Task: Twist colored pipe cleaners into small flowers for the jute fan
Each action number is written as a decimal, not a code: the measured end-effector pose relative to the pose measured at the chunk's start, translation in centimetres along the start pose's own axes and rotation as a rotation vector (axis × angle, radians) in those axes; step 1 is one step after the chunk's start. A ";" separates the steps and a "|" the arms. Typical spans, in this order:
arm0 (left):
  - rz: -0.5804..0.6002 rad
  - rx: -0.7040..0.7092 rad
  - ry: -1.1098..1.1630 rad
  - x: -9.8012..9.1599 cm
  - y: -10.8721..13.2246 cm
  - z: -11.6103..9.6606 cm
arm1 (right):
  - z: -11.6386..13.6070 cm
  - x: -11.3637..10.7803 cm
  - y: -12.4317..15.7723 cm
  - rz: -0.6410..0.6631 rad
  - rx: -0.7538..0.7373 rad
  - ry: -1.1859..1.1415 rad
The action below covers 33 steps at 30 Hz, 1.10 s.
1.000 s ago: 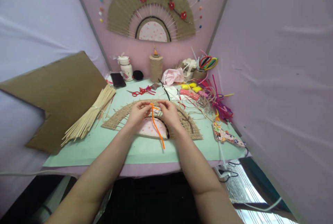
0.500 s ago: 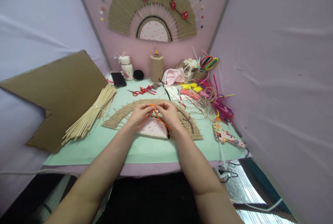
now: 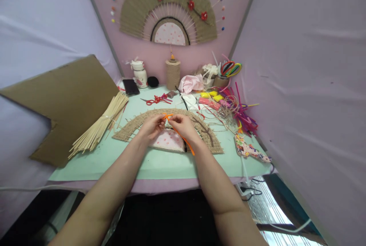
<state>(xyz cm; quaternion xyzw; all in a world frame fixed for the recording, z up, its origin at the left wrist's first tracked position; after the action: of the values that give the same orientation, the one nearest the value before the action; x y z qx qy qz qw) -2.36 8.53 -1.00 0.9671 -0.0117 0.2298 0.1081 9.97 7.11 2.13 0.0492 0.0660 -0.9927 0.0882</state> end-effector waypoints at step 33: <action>0.162 0.079 -0.528 0.1 0.3 -0.7 | 2.6 -1.2 0.2 -0.113 -0.440 0.630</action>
<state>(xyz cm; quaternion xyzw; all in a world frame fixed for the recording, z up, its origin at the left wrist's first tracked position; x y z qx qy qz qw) -2.62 8.36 -0.26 0.9929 -0.1080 -0.0221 0.0449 10.95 6.80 4.83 0.3277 0.3037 -0.8945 0.0172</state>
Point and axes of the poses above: each hand's wrist, its own y-axis away from the middle knuckle, its own x-axis out of the palm, z = x × y, the point moved 8 cm from there along -y, towards the middle knuckle, and after that the axes turned 4 degrees about -y, right-handed, at the moved point
